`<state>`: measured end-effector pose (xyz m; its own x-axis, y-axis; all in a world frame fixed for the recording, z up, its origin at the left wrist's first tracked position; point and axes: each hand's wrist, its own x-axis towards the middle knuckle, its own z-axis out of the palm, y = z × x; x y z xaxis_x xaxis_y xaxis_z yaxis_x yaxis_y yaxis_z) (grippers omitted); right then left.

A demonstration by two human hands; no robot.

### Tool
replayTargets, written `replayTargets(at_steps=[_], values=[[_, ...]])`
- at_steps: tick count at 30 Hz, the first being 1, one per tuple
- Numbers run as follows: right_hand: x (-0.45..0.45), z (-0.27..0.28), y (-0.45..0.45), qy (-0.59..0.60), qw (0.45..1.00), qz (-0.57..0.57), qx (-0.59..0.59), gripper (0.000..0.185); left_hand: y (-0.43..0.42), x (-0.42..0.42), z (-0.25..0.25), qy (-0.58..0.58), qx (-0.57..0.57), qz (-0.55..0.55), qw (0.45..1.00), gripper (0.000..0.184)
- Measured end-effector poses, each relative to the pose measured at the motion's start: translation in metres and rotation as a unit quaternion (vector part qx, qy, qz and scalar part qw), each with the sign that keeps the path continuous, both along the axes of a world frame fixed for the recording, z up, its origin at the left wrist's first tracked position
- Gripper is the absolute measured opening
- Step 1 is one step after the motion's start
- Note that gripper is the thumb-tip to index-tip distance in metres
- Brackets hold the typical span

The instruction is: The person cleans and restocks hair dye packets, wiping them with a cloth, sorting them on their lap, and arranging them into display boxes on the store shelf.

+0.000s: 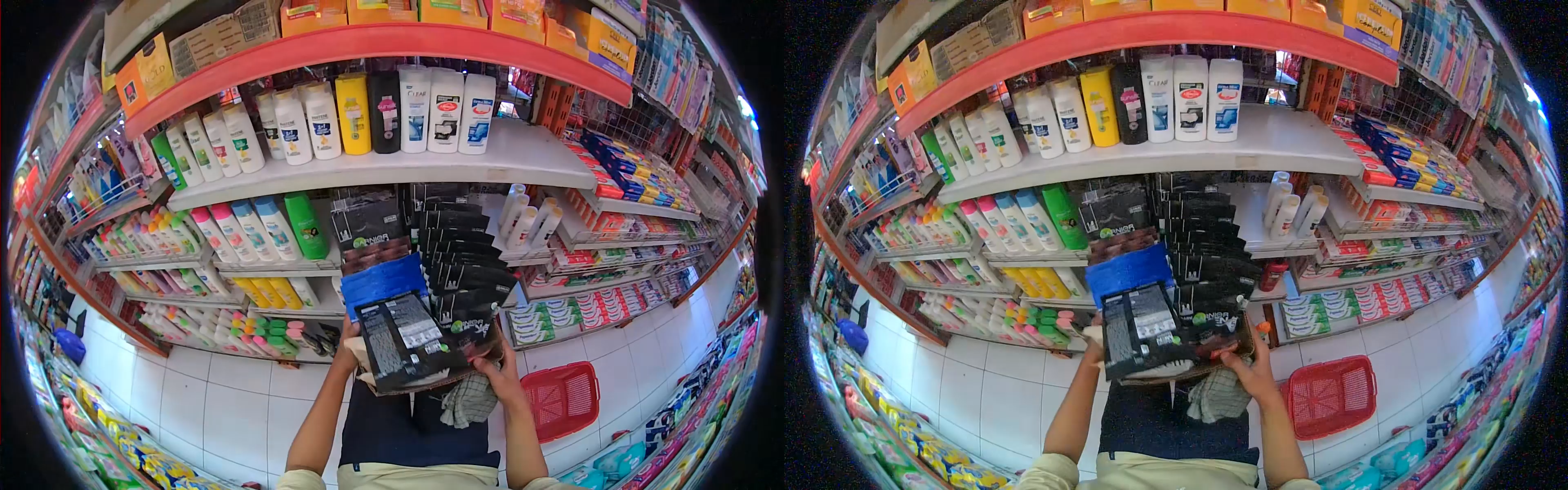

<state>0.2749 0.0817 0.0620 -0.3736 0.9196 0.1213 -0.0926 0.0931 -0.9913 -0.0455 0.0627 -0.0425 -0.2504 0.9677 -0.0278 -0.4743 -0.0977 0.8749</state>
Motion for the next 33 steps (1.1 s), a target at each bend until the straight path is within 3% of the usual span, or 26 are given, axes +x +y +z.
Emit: replayTargets(at_steps=[6, 8, 10, 11, 12, 16, 20, 24, 33], values=[[-0.02, -0.002, 0.021, -0.006, 0.999, -0.037, 0.001, 0.067, 0.03, -0.023, 0.016, 0.026, 0.014, -0.04, 0.999, 0.057], [-0.031, 0.008, 0.022, 0.01, 0.998, -0.063, 0.004, 0.051, 0.044, -0.033, -0.003, 0.011, -0.034, -0.03, 0.999, 0.056], [-0.039, 0.018, 0.027, 0.02, 0.997, -0.068, 0.007, 0.042, 0.069, -0.054, -0.031, -0.107, -0.072, -0.092, 0.987, 0.056], [-0.041, 0.021, 0.03, 0.023, 0.998, -0.06, 0.009, 0.041, 0.068, -0.053, -0.039, 0.099, -0.002, -0.017, 0.995, 0.055], [-0.044, 0.024, 0.035, 0.026, 0.998, -0.051, 0.011, 0.04, 0.064, -0.045, -0.026, 0.304, 0.028, 0.097, 0.947, 0.054], [-0.053, 0.034, 0.054, 0.037, 0.998, -0.045, 0.009, 0.037, 0.051, -0.036, 0.077, 0.262, -0.112, 0.048, 0.957, 0.046], [-0.062, 0.034, 0.073, 0.04, 0.997, -0.068, 0.015, 0.039, 0.086, -0.064, 0.068, 0.448, 0.057, 0.134, 0.882, 0.044], [-0.069, 0.043, 0.086, 0.041, 0.997, -0.072, 0.005, 0.041, 0.085, -0.043, 0.107, 0.476, 0.034, 0.282, 0.832, 0.03], [-0.075, 0.051, 0.122, -0.007, 0.998, -0.057, 0.012, 0.042, 0.101, -0.038, 0.144, 0.577, 0.021, 0.3, 0.759, 0.03]])
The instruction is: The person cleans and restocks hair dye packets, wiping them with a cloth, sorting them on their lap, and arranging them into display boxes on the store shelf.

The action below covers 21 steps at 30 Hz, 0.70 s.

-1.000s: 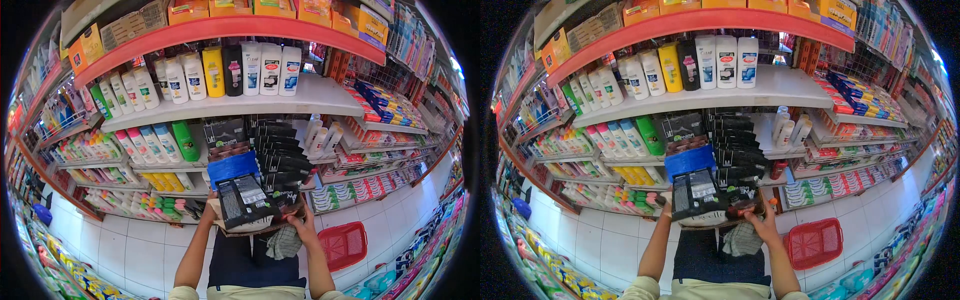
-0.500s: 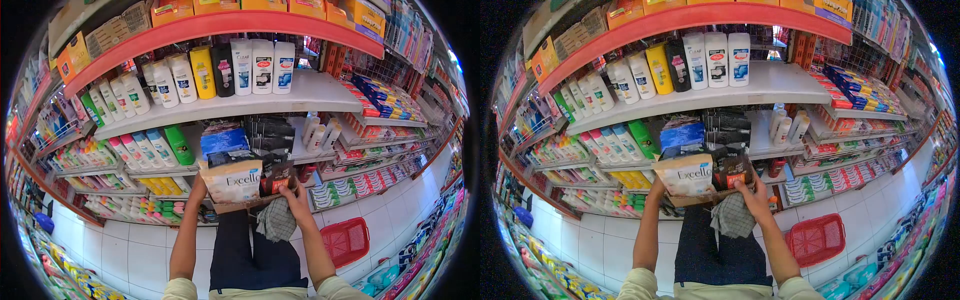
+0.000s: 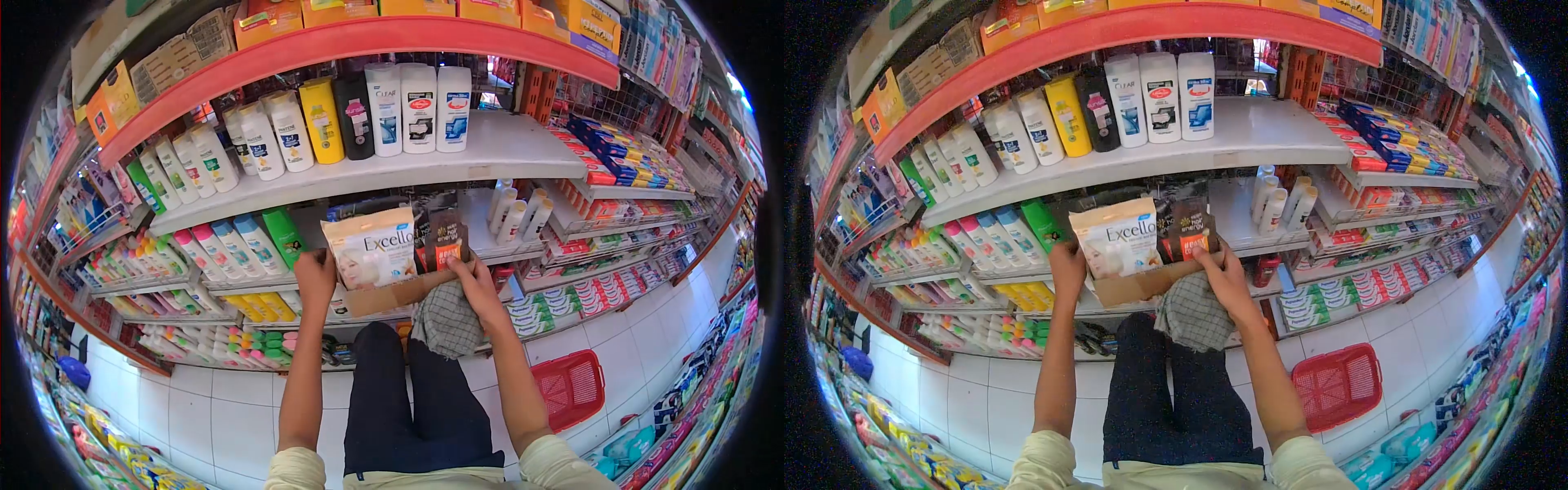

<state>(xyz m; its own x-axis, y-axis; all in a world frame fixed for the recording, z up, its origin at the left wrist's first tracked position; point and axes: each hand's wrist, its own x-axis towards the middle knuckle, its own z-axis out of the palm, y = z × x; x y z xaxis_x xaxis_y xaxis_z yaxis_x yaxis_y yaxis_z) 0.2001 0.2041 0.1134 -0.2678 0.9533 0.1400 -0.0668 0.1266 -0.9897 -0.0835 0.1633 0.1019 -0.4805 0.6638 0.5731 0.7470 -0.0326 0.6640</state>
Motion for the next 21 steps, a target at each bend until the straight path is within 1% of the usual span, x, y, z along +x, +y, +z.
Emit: replayTargets(at_steps=[3, 5, 7, 9, 12, 15, 18, 21], values=[[-0.003, -0.008, 0.014, -0.021, 1.0, -0.012, 0.01, 0.042, 0.001, 0.002, 0.01, 0.005, -0.028, -0.009, 1.0, 0.03], [-0.003, -0.018, 0.025, -0.026, 0.999, -0.011, 0.023, 0.045, 0.007, 0.0, 0.008, 0.006, -0.001, 0.002, 1.0, 0.031], [-0.006, -0.015, 0.027, -0.017, 0.999, 0.005, 0.038, 0.05, 0.016, -0.003, 0.001, 0.001, 0.033, 0.007, 0.999, 0.033], [-0.009, -0.014, 0.026, -0.015, 0.999, -0.002, 0.044, 0.05, 0.023, -0.006, -0.002, -0.009, 0.07, 0.006, 0.997, 0.037], [-0.009, -0.016, 0.03, -0.036, 0.998, -0.01, 0.06, 0.051, 0.019, -0.008, 0.003, -0.02, -0.01, 0.006, 1.0, 0.041], [-0.007, -0.015, 0.027, -0.044, 0.997, -0.003, 0.069, 0.054, 0.005, 0.003, 0.015, -0.198, -0.039, -0.034, 0.979, 0.042], [-0.003, -0.012, 0.025, -0.054, 0.995, 0.005, 0.079, 0.056, 0.0, 0.021, 0.015, -0.191, 0.146, -0.087, 0.967, 0.042], [-0.001, -0.017, 0.027, -0.064, 0.994, 0.006, 0.085, 0.057, -0.003, 0.033, 0.015, -0.193, 0.143, -0.141, 0.96, 0.045]])
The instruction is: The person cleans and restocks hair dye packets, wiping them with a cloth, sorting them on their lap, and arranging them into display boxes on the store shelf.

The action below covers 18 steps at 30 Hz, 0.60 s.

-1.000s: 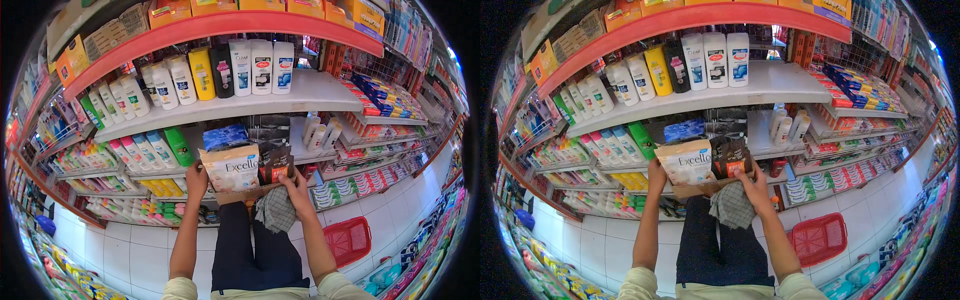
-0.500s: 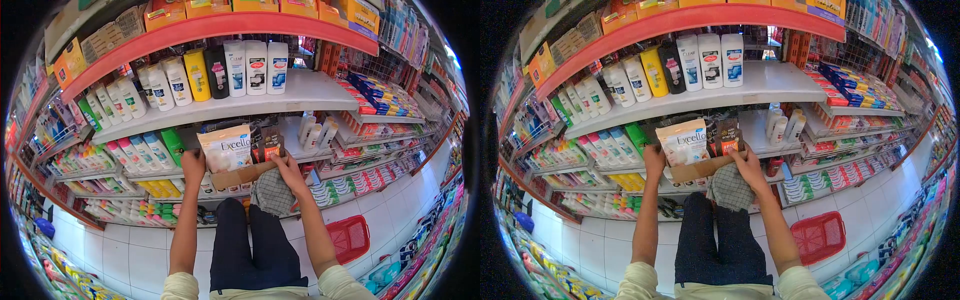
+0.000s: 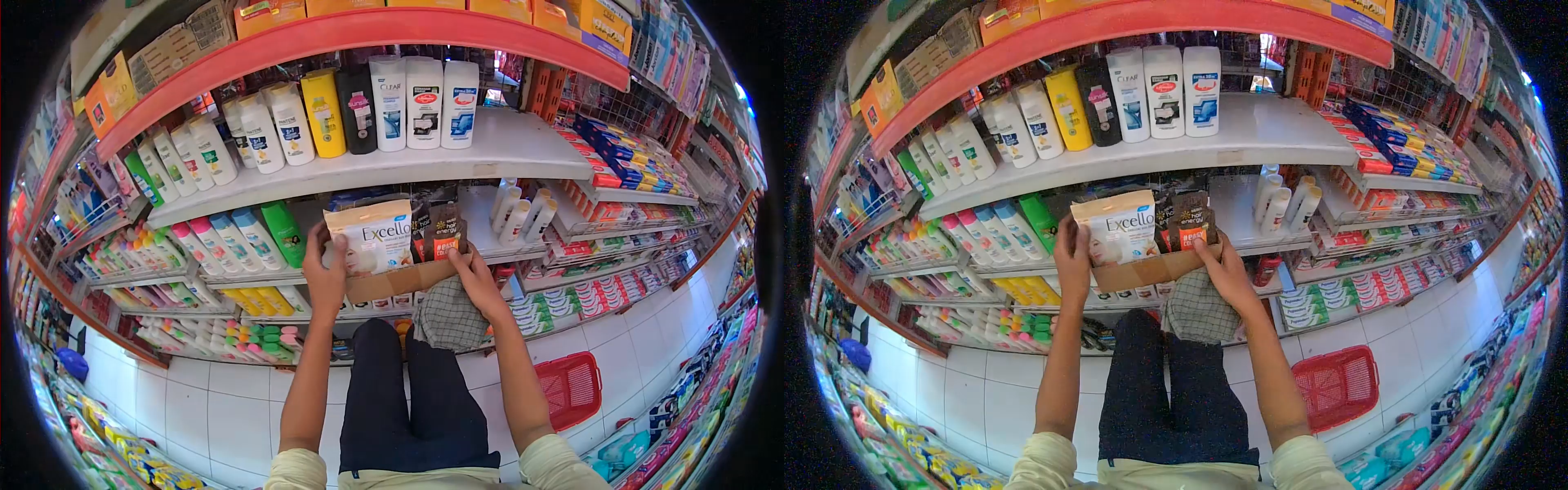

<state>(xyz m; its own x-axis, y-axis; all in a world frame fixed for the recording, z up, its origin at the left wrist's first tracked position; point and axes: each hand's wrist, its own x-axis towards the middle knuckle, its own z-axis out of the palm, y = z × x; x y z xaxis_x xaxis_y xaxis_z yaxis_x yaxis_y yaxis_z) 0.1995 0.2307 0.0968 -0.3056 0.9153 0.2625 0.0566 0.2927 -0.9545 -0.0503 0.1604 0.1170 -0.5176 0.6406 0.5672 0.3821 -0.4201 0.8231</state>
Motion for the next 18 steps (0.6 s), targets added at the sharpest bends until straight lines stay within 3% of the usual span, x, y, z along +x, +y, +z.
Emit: replayTargets(at_steps=[6, 9, 18], values=[[-0.005, -0.004, 0.001, 0.013, 1.0, -0.018, 0.006, 0.058, 0.011, 0.022, 0.011, -0.015, 0.005, -0.012, 1.0, 0.056], [-0.01, -0.007, 0.008, 0.04, 0.999, -0.03, 0.001, 0.058, 0.019, 0.017, 0.009, 0.016, -0.015, -0.002, 1.0, 0.055], [-0.025, 0.009, 0.013, 0.059, 0.998, -0.037, -0.009, 0.054, 0.036, 0.003, 0.015, -0.052, 0.015, -0.061, 0.997, 0.053]])
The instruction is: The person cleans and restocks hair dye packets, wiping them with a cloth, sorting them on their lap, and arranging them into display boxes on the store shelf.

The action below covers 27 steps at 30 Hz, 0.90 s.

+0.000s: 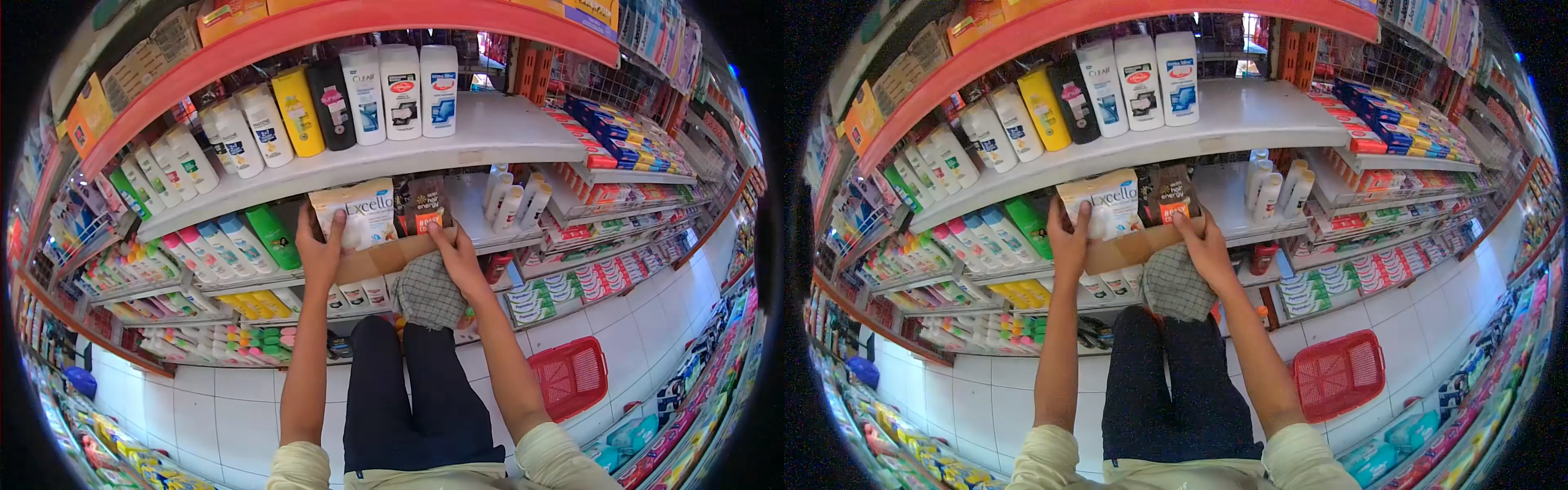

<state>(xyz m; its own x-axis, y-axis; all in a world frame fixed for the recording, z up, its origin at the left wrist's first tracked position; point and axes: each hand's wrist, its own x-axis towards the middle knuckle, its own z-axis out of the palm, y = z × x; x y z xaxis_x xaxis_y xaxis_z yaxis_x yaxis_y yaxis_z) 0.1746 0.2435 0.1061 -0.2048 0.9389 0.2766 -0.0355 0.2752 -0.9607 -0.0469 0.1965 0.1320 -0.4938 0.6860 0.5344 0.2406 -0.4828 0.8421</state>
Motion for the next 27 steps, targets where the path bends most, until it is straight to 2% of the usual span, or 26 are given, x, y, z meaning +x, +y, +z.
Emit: replayTargets(at_steps=[7, 10, 13, 16, 19, 27], values=[[-0.005, -0.003, 0.012, 0.015, 1.0, -0.023, 0.003, 0.055, 0.007, -0.003, -0.004, -0.019, -0.009, -0.002, 1.0, 0.053], [-0.006, -0.008, 0.011, 0.05, 0.999, -0.01, 0.0, 0.05, 0.003, 0.003, -0.008, -0.016, 0.011, 0.013, 1.0, 0.053], [-0.002, -0.001, -0.001, 0.062, 0.997, -0.011, -0.038, 0.038, -0.01, 0.014, -0.002, -0.098, -0.025, 0.009, 0.995, 0.053], [0.004, 0.0, -0.005, 0.059, 0.997, -0.02, -0.051, 0.034, -0.014, 0.019, -0.003, -0.04, 0.019, 0.022, 0.999, 0.054], [0.011, 0.004, -0.012, 0.058, 0.997, -0.019, -0.053, 0.039, -0.024, 0.027, -0.002, -0.053, 0.021, 0.006, 0.998, 0.054], [0.031, 0.007, -0.036, 0.035, 0.994, -0.022, -0.101, 0.035, -0.059, 0.051, 0.007, -0.031, 0.029, 0.007, 0.999, 0.055]])
